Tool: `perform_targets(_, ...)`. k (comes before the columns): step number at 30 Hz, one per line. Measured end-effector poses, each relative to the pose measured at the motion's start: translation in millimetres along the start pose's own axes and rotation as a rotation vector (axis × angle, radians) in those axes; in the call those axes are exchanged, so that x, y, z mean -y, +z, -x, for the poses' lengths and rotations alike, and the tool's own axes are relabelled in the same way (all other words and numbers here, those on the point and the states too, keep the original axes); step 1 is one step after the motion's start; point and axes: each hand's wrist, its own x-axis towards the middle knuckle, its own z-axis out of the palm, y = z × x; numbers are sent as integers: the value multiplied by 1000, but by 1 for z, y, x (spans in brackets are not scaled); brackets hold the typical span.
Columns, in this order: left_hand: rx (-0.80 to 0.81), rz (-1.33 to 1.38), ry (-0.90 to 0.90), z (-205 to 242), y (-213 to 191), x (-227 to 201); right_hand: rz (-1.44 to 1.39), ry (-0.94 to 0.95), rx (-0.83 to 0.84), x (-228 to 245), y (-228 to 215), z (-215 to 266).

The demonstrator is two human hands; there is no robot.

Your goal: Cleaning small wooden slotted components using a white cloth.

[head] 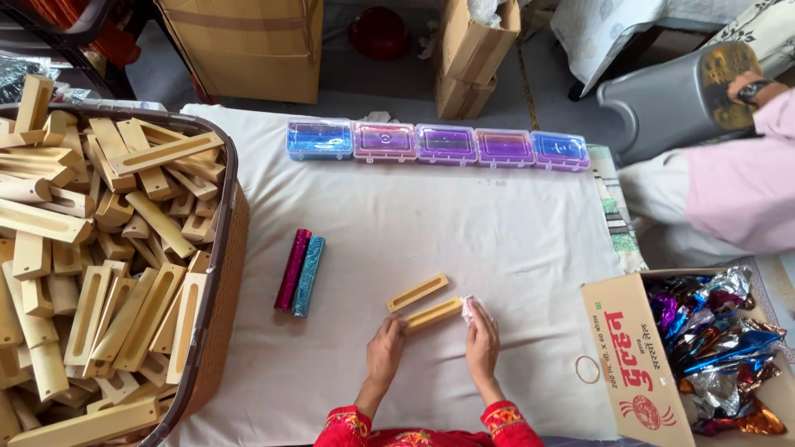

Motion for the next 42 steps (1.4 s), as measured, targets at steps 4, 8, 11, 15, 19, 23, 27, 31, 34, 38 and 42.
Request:
perform_targets(4, 50, -14, 132, -1, -5, -8, -53, 29, 13, 36, 14, 16)
perform_targets(8, 54, 9, 105, -2, -4, -9, -27, -27, 221, 54, 33, 45)
perform_targets(11, 68, 33, 11, -3, -4, -9, -43, -188, 302, 45, 28, 37)
perform_targets(15, 109, 55, -94, -5, -6, -10, 18, -191, 294, 15, 7, -5)
perform_targets(19, 97, 126, -122, -6, -11, -12, 75, -48, 268, 20, 20, -4)
perform_targets(23, 92, 150, -148, -7, -4, -7, 28, -125, 257, 49, 30, 23)
perform_targets(27, 116, 122, -183, -8, -8, -7, 5, -386, 326, 36, 26, 19)
perform_targets(31, 137, 120, -200, -8, -14, -14, 38, -343, 319, -1, 8, -9)
perform_targets(34, 139, 113, -201, -10, -16, -15, 66, -97, 293, 7, 13, -6)
perform_targets(38, 134, 124, -221, -8, -2, -4, -50, -127, 202, 68, 10, 15)
perform_targets(42, 108, 168, -232, -7, 2, 4, 47, -364, 311, 86, 7, 22)
